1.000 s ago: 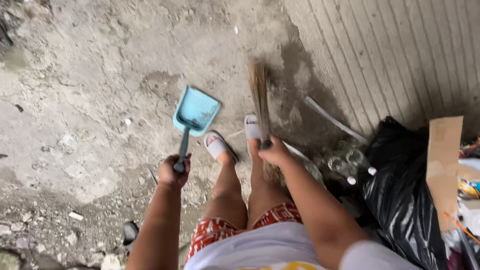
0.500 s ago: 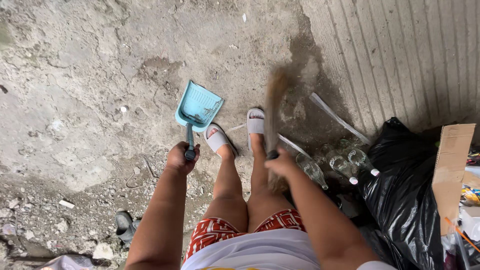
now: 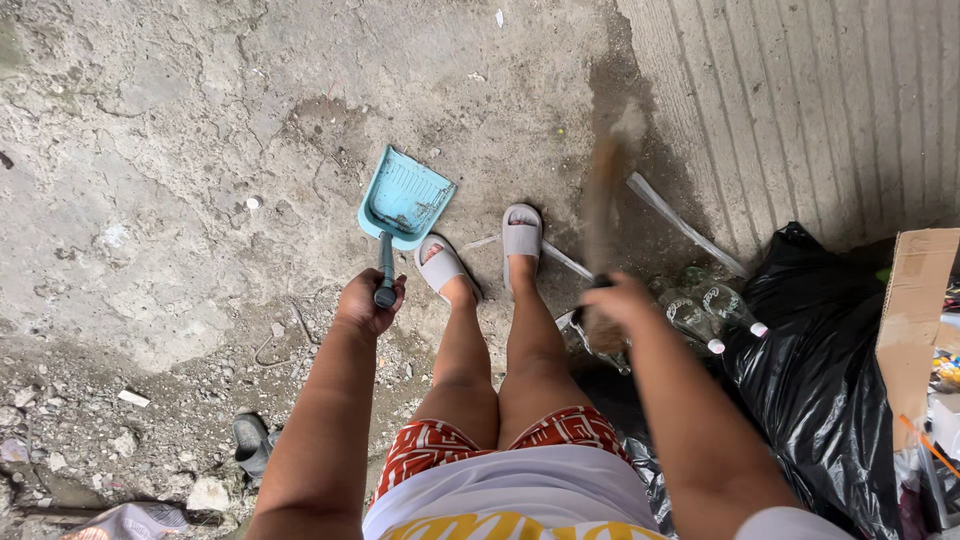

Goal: The person places plastic bottles into a trash bag by hand, then sweeps debris and dirt from the ground into a dustpan with a broom and empties it into the trash bag.

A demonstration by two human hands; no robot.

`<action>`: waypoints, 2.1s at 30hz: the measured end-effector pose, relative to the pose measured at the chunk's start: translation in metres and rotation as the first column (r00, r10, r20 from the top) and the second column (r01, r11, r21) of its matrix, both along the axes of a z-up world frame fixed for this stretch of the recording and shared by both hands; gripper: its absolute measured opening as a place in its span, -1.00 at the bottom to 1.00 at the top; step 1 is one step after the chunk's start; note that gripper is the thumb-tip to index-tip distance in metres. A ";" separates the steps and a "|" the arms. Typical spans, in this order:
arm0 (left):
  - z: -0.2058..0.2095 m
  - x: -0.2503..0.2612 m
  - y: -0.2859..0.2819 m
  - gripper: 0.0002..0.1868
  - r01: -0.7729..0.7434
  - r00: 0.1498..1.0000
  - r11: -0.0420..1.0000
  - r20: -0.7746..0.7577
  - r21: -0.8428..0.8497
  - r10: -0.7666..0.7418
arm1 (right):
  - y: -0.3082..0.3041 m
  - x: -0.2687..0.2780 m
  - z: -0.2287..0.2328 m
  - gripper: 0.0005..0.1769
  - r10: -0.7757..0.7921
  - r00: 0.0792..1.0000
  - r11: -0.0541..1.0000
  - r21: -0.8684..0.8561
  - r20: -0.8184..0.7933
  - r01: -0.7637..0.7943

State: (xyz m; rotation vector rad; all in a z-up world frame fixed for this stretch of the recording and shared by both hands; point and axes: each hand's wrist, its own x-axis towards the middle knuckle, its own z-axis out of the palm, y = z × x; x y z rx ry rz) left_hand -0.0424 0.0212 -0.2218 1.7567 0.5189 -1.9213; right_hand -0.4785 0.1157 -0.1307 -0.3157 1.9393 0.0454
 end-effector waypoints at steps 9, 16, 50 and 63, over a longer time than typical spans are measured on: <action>0.044 0.070 0.015 -0.64 -0.074 0.997 0.992 -0.024 -0.099 0.072 | 0.004 0.066 0.065 0.18 -0.036 0.961 0.999 0.033 0.274 0.028; 0.093 0.076 0.055 -0.06 0.876 -0.394 0.000 0.714 0.483 -0.580 | -0.029 -0.037 -0.023 0.07 0.029 0.990 0.980 -0.193 -0.138 -0.055; 0.208 -0.006 -0.024 -0.62 -0.810 0.584 0.442 -0.598 -0.384 0.549 | -0.186 0.000 0.043 0.14 0.554 0.797 0.807 -0.392 0.240 -0.443; 0.207 -0.092 -0.070 -0.45 -0.708 0.697 0.467 -0.417 -0.529 0.584 | -0.227 -0.001 -0.064 0.21 0.586 0.778 0.809 -0.224 0.226 -0.544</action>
